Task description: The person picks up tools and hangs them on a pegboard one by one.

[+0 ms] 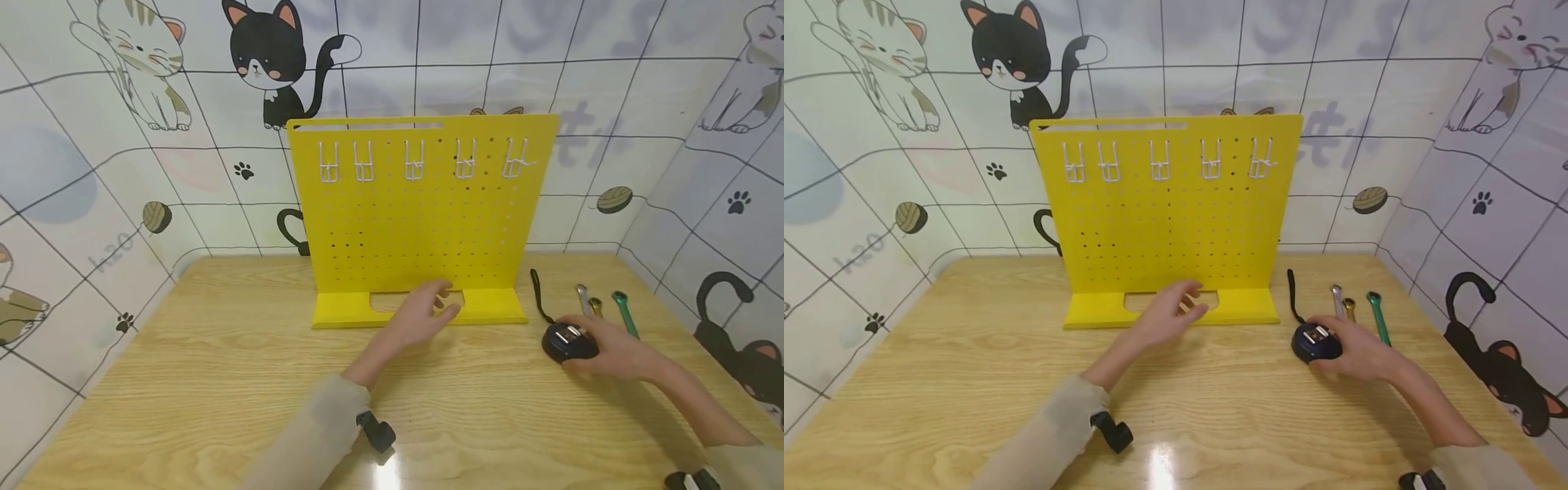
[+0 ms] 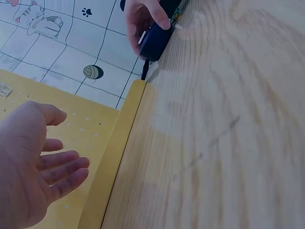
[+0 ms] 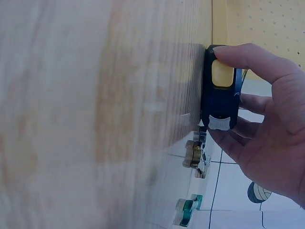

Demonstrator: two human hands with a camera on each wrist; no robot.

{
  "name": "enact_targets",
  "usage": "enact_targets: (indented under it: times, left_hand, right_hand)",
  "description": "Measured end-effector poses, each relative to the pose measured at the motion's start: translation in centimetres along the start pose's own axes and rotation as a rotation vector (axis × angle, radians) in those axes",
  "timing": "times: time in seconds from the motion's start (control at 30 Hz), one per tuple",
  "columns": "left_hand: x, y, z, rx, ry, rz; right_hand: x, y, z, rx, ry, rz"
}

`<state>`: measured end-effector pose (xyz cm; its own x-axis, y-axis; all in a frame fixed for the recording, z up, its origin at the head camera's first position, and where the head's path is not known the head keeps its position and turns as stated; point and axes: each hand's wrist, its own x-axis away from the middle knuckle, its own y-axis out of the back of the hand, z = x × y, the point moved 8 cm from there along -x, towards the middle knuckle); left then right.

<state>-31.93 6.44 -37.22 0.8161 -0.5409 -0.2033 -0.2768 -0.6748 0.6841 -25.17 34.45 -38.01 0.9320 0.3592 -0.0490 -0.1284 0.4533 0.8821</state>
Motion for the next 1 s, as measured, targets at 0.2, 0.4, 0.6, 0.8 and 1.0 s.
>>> enact_targets:
  times: [0.2,0.4,0.6,0.8,1.0]
  left_hand:
    - [-0.5,-1.3,-1.0,0.048,-0.027,0.013]
    - [-1.1,-2.7,-1.5,0.061,-0.039,0.052]
    - [-1.4,-4.1,-2.3,0.102,-0.094,0.113]
    - [-1.4,-4.9,-2.7,0.122,-0.105,0.135]
    - [-1.9,-6.4,-3.2,0.193,-0.08,0.173]
  right_hand:
    - [0.0,-0.2,0.0,-0.022,-0.105,0.016]
    - [-0.4,0.0,0.7,0.034,-0.075,0.02]
    - [-0.1,0.1,0.7,0.078,-0.082,0.015]
    - [0.2,0.2,0.8,0.08,-0.05,0.002]
    - [0.6,0.2,0.8,0.077,-0.055,0.001]
